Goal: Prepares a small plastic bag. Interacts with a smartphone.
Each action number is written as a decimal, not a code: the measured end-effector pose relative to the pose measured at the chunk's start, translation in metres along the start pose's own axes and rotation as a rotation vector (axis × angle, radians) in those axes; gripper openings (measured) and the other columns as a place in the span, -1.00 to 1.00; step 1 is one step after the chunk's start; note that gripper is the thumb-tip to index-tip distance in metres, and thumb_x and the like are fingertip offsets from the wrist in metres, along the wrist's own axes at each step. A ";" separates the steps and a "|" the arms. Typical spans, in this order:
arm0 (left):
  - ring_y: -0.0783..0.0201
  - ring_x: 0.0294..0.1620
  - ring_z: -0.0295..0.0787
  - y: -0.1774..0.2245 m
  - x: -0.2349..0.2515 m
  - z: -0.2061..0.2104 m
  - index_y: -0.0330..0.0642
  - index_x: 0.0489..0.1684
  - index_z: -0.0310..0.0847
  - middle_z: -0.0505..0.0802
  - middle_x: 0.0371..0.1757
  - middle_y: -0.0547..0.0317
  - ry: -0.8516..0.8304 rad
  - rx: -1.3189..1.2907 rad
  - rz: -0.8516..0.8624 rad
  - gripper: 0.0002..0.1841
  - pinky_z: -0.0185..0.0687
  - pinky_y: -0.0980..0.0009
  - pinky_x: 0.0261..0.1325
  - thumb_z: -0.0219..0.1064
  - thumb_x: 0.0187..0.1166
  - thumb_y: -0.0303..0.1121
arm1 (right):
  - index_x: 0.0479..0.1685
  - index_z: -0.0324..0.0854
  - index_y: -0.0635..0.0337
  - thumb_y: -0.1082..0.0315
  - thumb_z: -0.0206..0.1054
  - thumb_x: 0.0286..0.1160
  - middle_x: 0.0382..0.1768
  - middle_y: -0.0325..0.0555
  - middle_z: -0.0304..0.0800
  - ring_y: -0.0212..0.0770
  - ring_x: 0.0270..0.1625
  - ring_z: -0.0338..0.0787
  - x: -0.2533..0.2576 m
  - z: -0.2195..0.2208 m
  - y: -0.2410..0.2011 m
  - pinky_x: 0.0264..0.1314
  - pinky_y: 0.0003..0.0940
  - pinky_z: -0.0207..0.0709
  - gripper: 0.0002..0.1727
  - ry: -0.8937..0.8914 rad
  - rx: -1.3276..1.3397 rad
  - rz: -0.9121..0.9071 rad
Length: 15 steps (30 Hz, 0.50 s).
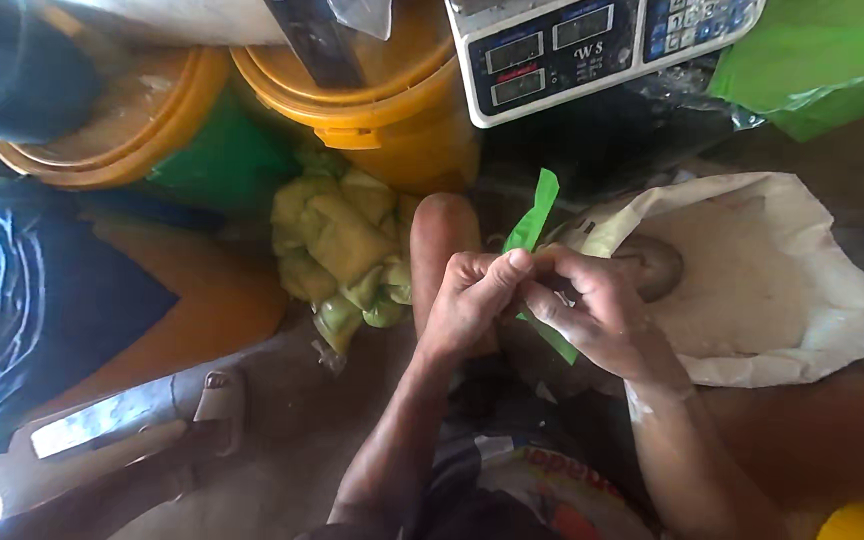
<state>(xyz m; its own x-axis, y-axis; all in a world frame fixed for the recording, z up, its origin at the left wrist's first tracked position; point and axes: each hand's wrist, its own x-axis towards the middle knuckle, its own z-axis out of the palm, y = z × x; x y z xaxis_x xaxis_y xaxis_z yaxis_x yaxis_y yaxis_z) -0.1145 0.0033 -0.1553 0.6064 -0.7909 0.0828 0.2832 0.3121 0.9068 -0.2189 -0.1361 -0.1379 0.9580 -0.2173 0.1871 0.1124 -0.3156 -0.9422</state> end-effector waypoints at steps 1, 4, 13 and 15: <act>0.62 -0.74 0.44 -0.002 0.000 0.002 -0.01 -0.85 0.44 0.51 -0.80 0.46 0.031 -0.032 -0.020 -0.43 0.38 0.67 -0.62 0.23 0.76 -0.04 | -0.14 0.67 0.13 0.31 0.28 0.60 -0.35 -0.38 0.74 -0.59 -0.31 0.71 -0.001 0.000 0.001 -0.30 -0.69 0.62 -0.88 0.008 0.013 0.002; 0.58 -0.66 0.51 -0.010 -0.002 0.001 0.01 -0.62 0.58 0.61 -0.65 0.41 0.058 -0.089 -0.018 -0.54 0.46 0.65 -0.57 0.27 0.71 0.05 | -0.16 0.66 0.10 0.29 0.27 0.59 -0.37 -0.40 0.72 -0.60 -0.34 0.70 -0.003 0.000 0.002 -0.34 -0.69 0.61 -0.89 0.042 0.027 0.015; 0.42 -0.31 0.76 -0.011 -0.003 -0.008 -0.13 0.01 0.62 0.80 -0.25 0.21 -0.071 -0.061 -0.012 -0.87 0.75 0.45 -0.19 0.30 0.60 -0.48 | -0.23 0.64 0.08 0.37 0.28 0.50 -0.40 -0.41 0.67 -0.59 -0.37 0.67 -0.003 -0.003 0.008 -0.40 -0.69 0.58 -0.95 0.132 0.068 0.042; 0.40 -0.32 0.77 -0.012 -0.003 -0.009 -0.15 0.00 0.64 0.80 -0.26 0.18 -0.062 -0.049 -0.025 -0.88 0.78 0.43 -0.19 0.26 0.64 -0.47 | -0.23 0.63 0.07 0.38 0.28 0.49 -0.41 -0.41 0.68 -0.58 -0.38 0.68 -0.004 -0.002 0.009 -0.40 -0.69 0.59 -0.96 0.143 0.078 0.052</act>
<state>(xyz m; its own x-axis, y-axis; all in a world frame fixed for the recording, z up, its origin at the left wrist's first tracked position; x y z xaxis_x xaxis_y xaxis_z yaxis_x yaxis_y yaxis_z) -0.1131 0.0065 -0.1697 0.5518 -0.8294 0.0872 0.3344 0.3158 0.8879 -0.2222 -0.1402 -0.1466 0.9165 -0.3620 0.1703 0.0895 -0.2293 -0.9692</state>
